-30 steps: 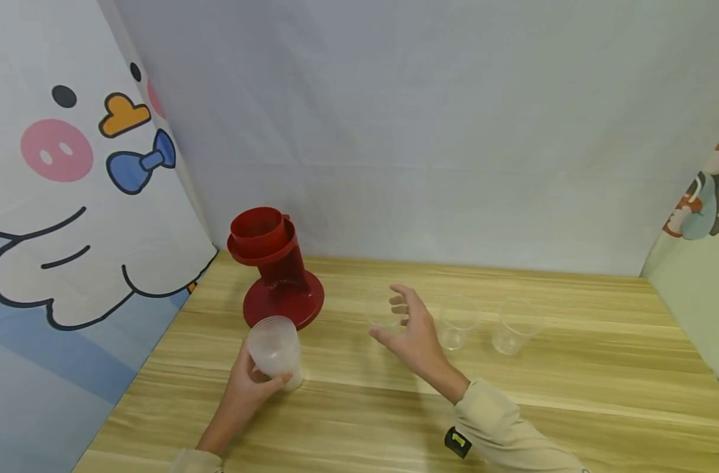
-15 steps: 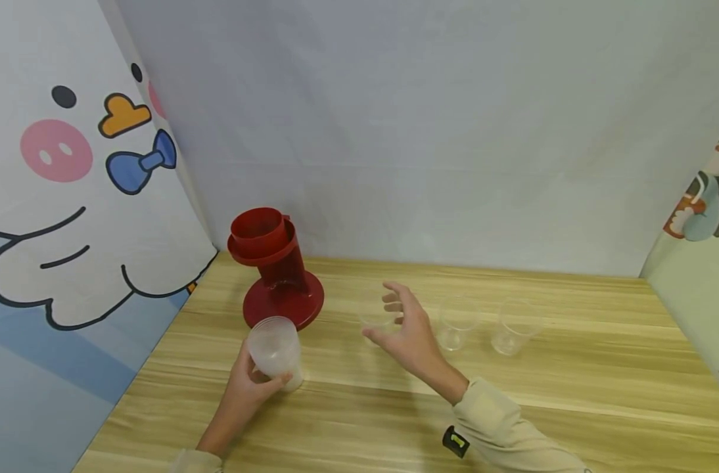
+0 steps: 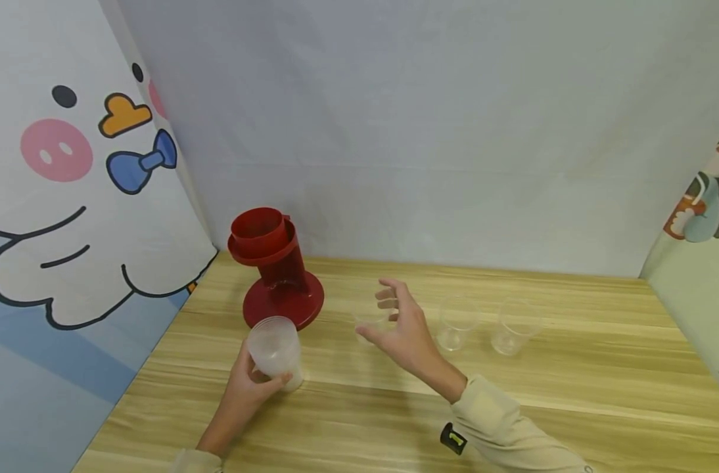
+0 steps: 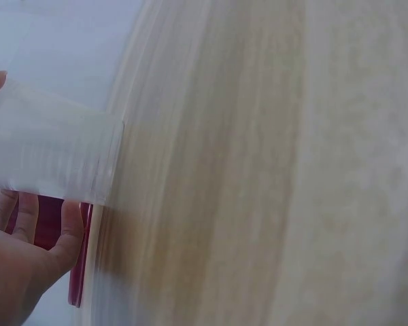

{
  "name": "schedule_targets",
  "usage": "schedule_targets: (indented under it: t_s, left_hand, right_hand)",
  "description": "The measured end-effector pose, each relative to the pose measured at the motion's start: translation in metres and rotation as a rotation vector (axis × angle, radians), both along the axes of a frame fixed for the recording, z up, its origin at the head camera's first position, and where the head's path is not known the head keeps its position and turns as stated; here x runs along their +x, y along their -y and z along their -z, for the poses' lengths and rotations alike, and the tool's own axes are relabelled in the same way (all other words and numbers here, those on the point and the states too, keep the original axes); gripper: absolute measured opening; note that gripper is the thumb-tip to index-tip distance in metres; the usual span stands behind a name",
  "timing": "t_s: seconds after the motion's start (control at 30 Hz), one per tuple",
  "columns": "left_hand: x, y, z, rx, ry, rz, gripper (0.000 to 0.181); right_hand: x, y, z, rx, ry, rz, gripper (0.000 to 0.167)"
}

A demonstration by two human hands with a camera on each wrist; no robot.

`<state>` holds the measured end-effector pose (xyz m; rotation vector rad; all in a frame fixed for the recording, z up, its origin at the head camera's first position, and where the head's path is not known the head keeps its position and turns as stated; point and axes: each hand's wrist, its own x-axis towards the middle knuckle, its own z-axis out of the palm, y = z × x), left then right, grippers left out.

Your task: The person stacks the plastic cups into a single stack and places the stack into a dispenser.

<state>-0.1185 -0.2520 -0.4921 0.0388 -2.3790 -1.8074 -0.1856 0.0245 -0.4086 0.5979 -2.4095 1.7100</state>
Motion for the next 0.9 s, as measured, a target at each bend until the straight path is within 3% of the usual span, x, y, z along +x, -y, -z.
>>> schedule_targets:
  t_s: [0.9]
  left_hand:
    - [0.001, 0.0, -0.003, 0.022, 0.011, 0.006, 0.085]
  right_hand:
    - [0.008, 0.015, -0.02, -0.024, -0.045, -0.08, 0.072]
